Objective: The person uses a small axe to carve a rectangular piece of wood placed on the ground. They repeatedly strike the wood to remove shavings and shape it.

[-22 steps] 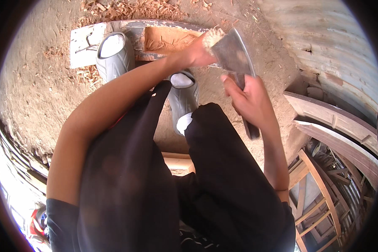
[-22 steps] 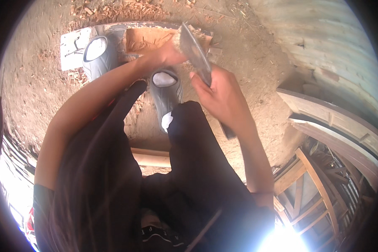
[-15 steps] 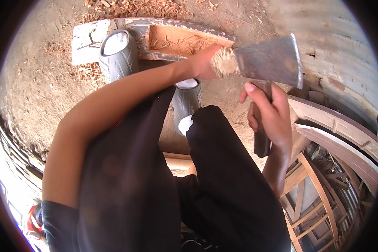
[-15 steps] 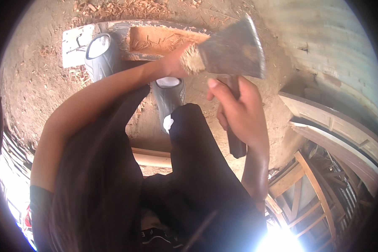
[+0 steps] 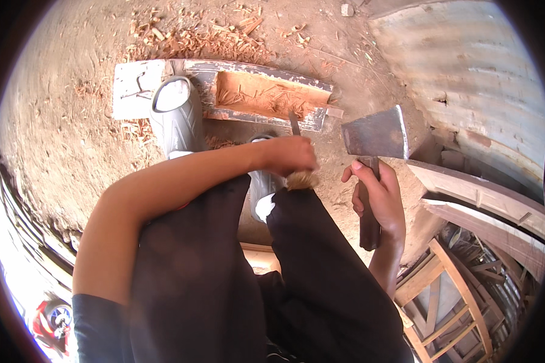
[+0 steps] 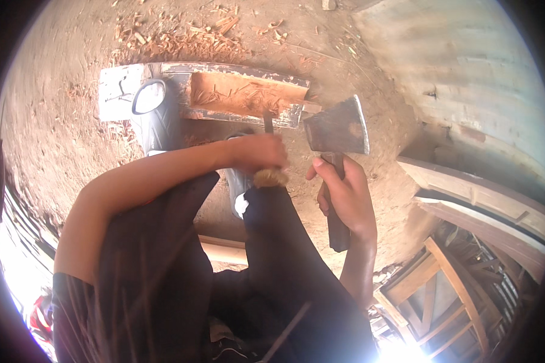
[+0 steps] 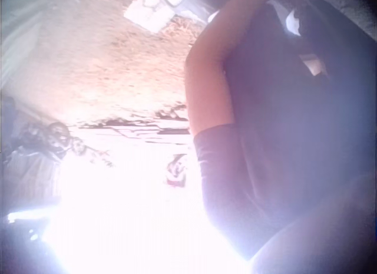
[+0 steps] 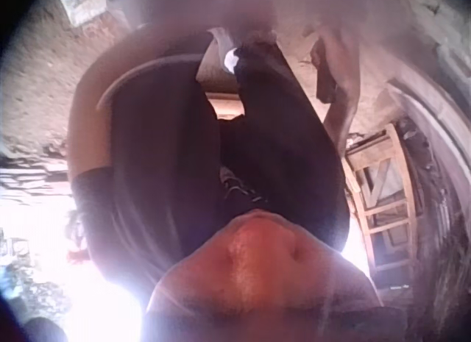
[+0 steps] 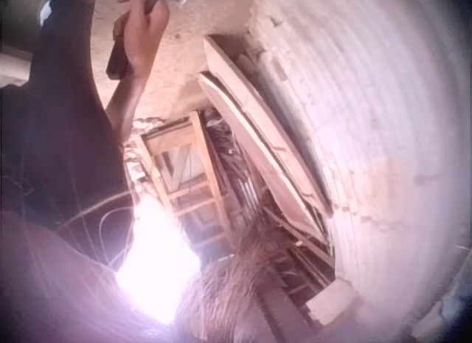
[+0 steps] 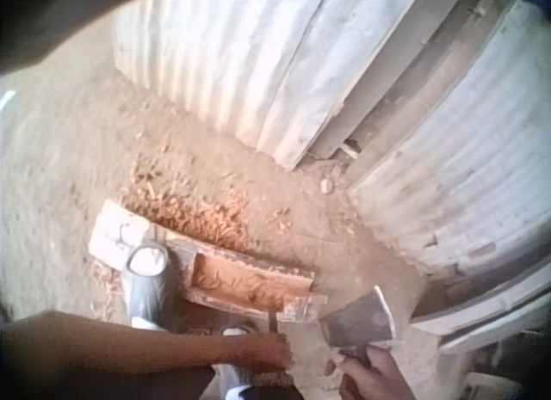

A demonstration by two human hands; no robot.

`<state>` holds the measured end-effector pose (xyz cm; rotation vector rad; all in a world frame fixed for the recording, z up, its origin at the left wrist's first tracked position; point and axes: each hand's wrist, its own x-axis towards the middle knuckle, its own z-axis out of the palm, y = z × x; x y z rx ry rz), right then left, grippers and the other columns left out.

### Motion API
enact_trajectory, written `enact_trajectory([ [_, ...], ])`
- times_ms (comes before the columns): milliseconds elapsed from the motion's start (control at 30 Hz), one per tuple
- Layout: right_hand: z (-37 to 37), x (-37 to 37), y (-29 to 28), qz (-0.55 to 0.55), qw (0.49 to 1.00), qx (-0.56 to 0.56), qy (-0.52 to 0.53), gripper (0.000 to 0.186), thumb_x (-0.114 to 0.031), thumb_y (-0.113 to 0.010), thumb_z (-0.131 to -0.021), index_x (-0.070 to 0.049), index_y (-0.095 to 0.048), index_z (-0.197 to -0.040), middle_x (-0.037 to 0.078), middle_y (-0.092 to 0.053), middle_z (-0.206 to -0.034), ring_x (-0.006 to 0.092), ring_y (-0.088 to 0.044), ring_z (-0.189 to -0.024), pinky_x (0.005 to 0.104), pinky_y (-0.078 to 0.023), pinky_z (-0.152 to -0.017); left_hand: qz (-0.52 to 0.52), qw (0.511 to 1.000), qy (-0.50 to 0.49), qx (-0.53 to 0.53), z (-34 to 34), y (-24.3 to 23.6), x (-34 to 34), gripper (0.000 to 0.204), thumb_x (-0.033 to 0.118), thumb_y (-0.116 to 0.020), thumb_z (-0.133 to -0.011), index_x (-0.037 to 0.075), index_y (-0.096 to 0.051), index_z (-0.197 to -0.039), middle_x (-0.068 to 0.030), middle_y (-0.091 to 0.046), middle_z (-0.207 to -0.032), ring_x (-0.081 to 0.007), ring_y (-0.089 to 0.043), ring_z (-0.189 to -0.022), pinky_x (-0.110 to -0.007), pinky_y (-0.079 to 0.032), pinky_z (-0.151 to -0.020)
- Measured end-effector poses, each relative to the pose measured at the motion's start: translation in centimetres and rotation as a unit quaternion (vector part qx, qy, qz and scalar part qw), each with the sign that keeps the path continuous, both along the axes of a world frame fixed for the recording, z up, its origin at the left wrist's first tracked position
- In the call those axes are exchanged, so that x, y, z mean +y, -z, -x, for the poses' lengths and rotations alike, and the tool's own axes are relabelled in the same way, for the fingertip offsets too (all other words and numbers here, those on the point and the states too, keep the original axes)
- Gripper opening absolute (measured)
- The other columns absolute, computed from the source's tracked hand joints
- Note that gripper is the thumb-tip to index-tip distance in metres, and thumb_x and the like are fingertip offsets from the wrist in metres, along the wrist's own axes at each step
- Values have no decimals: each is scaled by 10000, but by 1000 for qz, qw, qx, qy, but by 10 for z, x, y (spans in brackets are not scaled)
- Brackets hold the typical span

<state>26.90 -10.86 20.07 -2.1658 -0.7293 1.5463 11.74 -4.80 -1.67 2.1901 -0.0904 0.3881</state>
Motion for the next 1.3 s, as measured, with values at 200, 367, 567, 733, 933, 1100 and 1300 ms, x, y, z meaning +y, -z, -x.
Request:
enact_trajectory([
  [200,-1,11,-5,-35,999,16,-13,281,-275,-611,-997,4,-589,-978,77,-639,-826,93,-482,-432,248,-371,-392,-45,946,-318,40,-12,-22,71,264,309,-689,-892,66,-684,-994,-129,-716,-971,-292,-679,-920,-424,-526,-854],
  [367,-9,11,-5,-19,999,31,-2,276,-268,-606,-994,8,-607,-978,50,-642,-836,97,-501,-456,260,-380,-423,379,827,-390,141,13,-67,87,455,429,-635,-960,36,-652,-1188,-129,-702,-1157,-260,-651,-1074,-384,-481,-980],
  [567,-4,7,-3,-4,999,34,-18,294,-297,-615,-987,-6,-608,-949,36,-625,-808,95,-510,-469,265,-392,-435,393,811,-399,170,12,-58,72,537,434,-676,-936,16,-624,-1268,-131,-695,-1200,-274,-631,-1090,-377,-470,-998],
  [733,-2,4,-1,10,998,40,-39,329,-327,-618,-984,-5,-607,-922,34,-610,-773,96,-524,-475,265,-399,-441,420,789,-411,176,20,-55,83,527,434,-706,-920,23,-647,-1245,-103,-711,-1138,-224,-654,-971,-369,-511,-917],
  [933,1,2,4,6,997,40,-69,350,-342,-616,-992,-9,-601,-887,29,-585,-700,96,-526,-464,268,-407,-433,490,733,-441,171,24,-62,87,461,396,-749,-891,35,-699,-1173,-73,-721,-1061,-168,-647,-877,-335,-525,-830],
  [1100,11,14,-1,2,995,58,-84,315,-319,-609,-1008,-17,-592,-920,30,-598,-747,88,-510,-458,265,-407,-411,477,736,-441,188,22,-59,87,379,358,-750,-887,41,-721,-1094,-45,-684,-858,-138,-571,-742,-335,-491,-707],
  [1300,19,37,-14,-37,991,50,-114,417,-402,-610,-1003,-10,-600,-862,22,-566,-664,103,-531,-449,273,-404,-421,473,785,-374,140,15,-51,94,347,264,-722,-908,47,-680,-1176,-78,-707,-974,-165,-608,-793,-350,-504,-753],
])
